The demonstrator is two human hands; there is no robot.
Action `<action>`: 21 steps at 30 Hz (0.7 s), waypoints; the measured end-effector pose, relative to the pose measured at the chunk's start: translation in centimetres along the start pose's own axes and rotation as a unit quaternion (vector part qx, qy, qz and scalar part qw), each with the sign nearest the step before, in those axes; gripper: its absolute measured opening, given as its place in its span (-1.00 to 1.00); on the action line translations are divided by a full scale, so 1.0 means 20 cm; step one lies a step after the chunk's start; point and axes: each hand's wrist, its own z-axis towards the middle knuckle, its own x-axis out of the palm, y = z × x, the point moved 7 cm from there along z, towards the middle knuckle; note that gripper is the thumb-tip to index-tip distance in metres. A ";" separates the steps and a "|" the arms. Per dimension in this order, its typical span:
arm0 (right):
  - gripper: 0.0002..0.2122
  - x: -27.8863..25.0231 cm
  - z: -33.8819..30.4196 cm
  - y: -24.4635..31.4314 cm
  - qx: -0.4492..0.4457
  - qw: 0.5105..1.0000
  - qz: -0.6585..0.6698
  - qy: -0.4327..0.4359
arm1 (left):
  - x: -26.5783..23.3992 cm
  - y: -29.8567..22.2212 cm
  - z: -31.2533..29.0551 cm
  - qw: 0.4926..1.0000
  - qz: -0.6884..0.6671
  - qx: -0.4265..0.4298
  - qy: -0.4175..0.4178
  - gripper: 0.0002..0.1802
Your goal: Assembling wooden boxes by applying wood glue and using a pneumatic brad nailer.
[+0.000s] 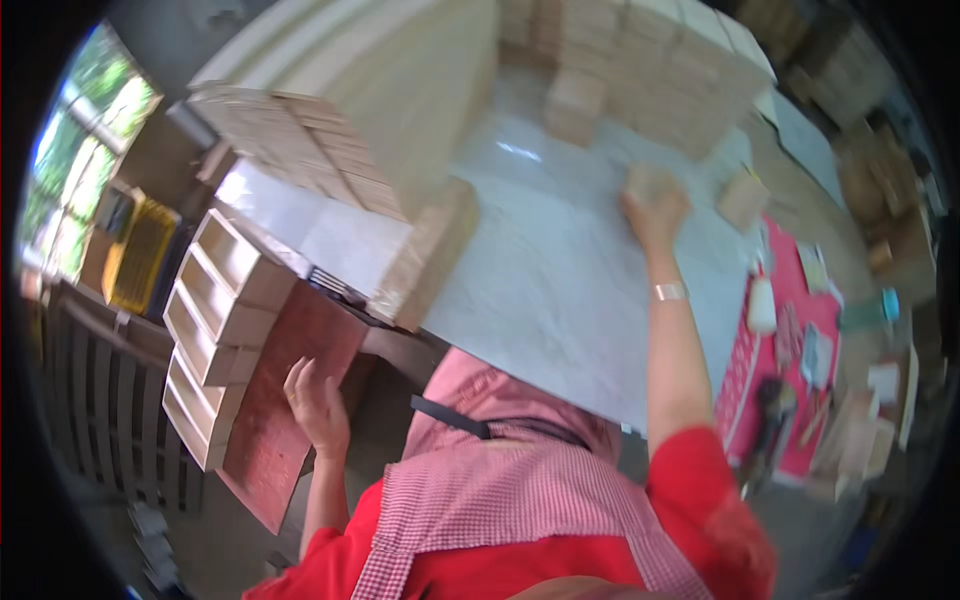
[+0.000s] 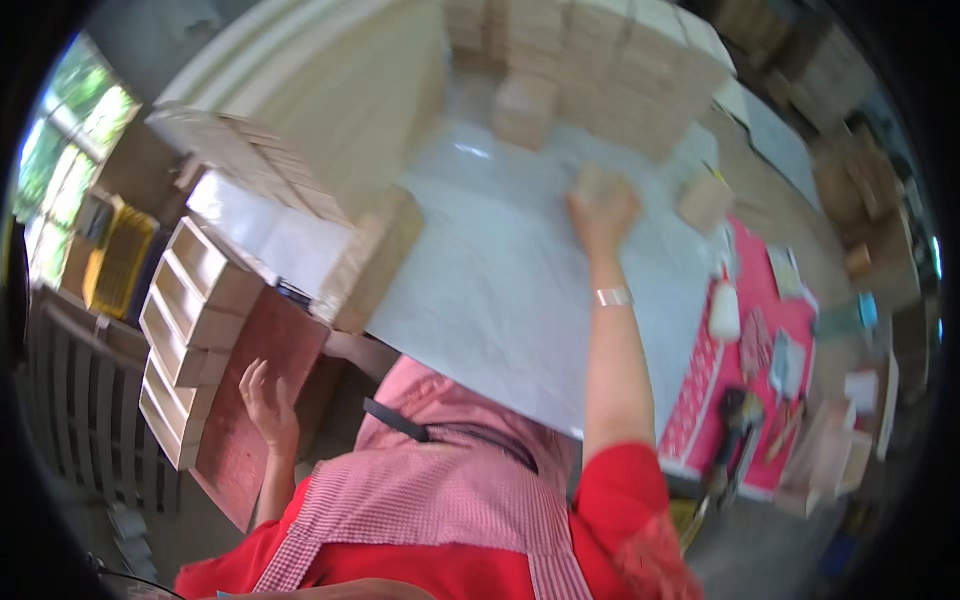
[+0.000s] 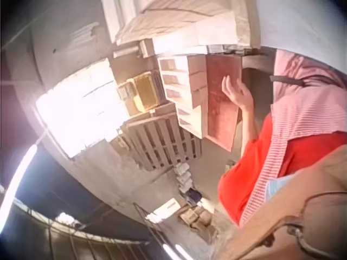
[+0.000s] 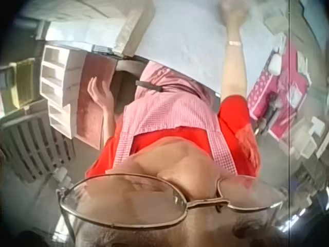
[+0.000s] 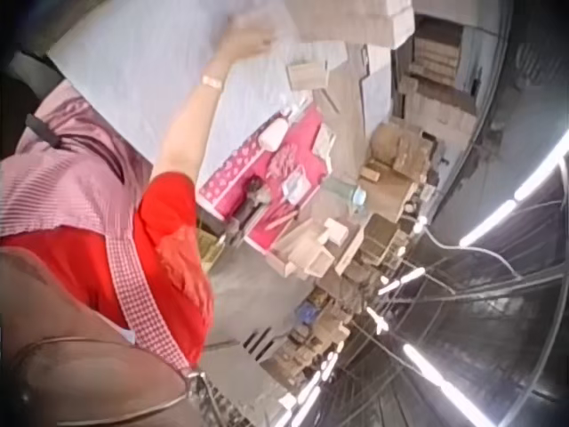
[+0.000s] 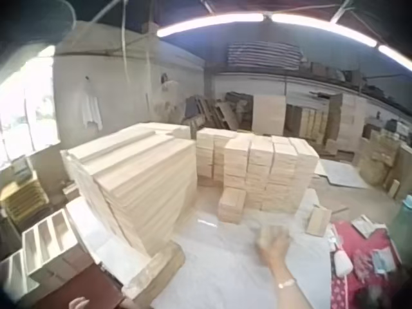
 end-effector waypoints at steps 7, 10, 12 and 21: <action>-0.20 -0.76 -0.33 -0.45 0.149 0.955 0.238 -0.101 | 0.16 -1.18 0.42 0.931 -0.099 0.340 -0.087 -0.47; -0.26 -0.96 -0.52 -0.41 0.178 0.943 0.249 -0.128 | 0.17 -1.40 0.84 0.920 -0.078 0.367 -0.116 -0.46; -0.46 -1.05 -0.61 -0.37 0.123 0.938 0.288 -0.145 | 0.26 -1.46 1.14 0.935 -0.026 0.335 -0.111 -0.42; -0.75 -1.16 -0.97 -0.37 0.111 0.957 0.223 -0.146 | 0.79 -1.14 1.97 0.931 0.218 0.104 0.275 0.00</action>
